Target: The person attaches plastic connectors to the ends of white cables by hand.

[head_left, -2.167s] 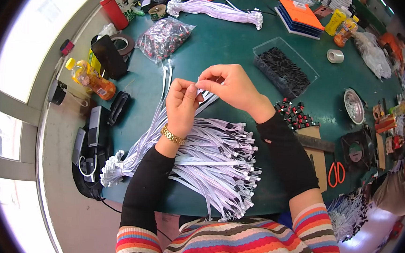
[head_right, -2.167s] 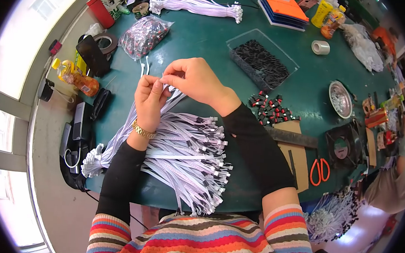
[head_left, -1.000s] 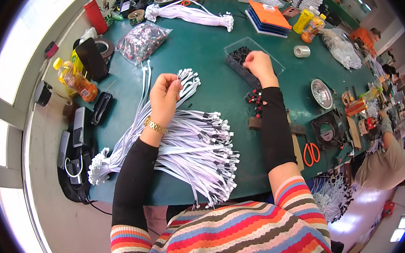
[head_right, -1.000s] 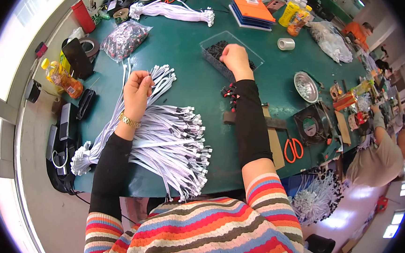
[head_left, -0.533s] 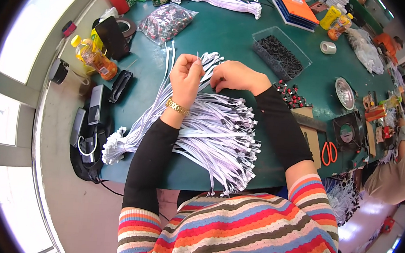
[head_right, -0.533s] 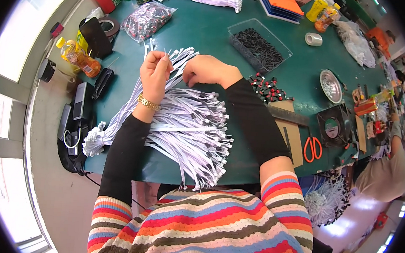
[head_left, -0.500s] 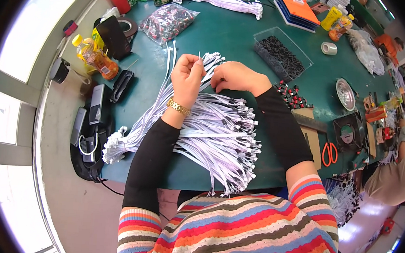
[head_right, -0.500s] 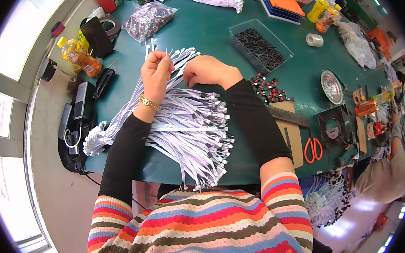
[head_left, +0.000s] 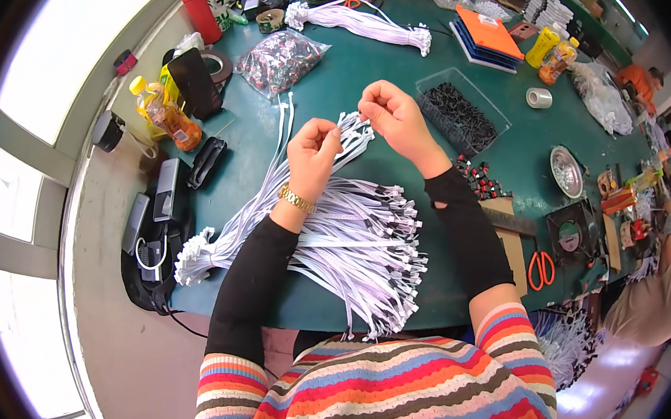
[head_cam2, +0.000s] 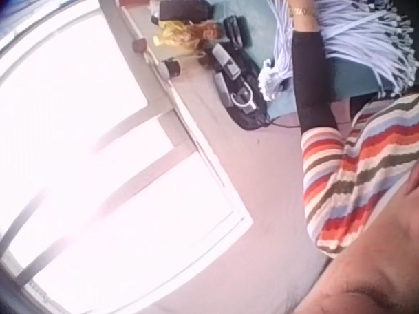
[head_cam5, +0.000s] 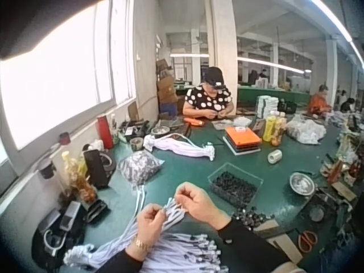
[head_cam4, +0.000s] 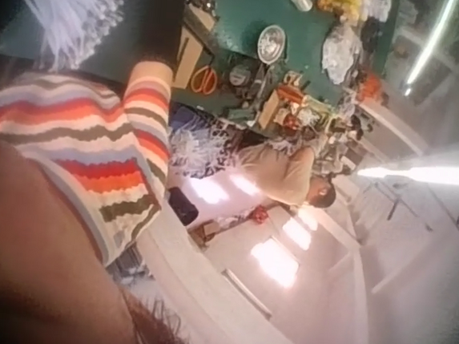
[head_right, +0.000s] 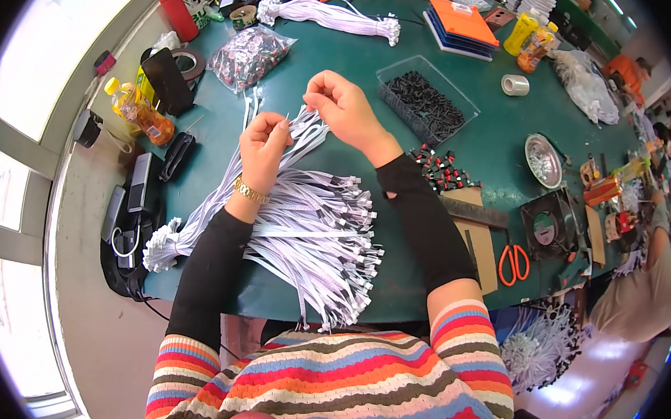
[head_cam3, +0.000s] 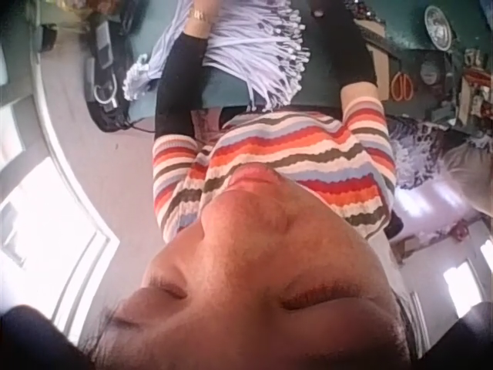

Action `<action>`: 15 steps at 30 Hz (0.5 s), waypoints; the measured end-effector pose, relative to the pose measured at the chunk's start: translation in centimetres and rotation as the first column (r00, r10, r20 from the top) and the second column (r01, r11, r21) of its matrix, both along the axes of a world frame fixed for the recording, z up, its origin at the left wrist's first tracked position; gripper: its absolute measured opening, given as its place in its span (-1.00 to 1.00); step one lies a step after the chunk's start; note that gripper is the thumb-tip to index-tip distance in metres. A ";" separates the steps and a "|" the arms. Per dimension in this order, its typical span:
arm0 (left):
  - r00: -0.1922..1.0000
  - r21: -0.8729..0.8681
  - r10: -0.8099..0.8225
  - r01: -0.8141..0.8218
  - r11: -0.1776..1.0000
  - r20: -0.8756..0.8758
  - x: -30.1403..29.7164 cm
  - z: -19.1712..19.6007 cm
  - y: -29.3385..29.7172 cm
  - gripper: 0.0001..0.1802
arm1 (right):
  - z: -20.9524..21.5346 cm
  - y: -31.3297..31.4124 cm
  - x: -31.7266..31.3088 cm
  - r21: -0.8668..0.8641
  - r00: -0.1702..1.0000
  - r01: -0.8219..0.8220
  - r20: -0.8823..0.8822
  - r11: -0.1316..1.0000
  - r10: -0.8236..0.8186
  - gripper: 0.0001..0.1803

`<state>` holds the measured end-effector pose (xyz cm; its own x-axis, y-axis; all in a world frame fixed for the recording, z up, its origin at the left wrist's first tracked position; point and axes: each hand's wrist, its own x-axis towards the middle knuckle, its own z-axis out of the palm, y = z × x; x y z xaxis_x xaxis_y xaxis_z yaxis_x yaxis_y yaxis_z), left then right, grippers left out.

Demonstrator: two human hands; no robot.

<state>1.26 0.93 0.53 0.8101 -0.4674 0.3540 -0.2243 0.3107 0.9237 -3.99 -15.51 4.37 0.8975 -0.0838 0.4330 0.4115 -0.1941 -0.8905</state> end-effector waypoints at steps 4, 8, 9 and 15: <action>0.999 0.016 0.000 0.001 1.000 -0.036 -0.1 0.3 0.1 -0.94 | 0.7 1.9 0.0 0.282 0.999 0.044 -0.014 0.958 -0.042 -0.94; 0.998 0.016 -0.014 0.014 1.000 -0.055 -0.3 0.7 0.0 -0.94 | 0.9 1.9 -0.3 0.342 0.993 0.045 -0.115 0.938 -0.006 -0.93; 0.998 0.017 -0.015 0.016 1.000 -0.053 -0.3 0.7 0.1 -0.94 | 0.8 2.0 -0.3 0.344 0.994 0.046 -0.113 0.938 -0.008 -0.93; 0.999 0.031 -0.027 0.028 0.999 -0.036 -0.3 0.6 0.2 -0.94 | 0.4 2.0 -0.1 0.227 0.987 0.046 -0.158 0.973 -0.010 -0.95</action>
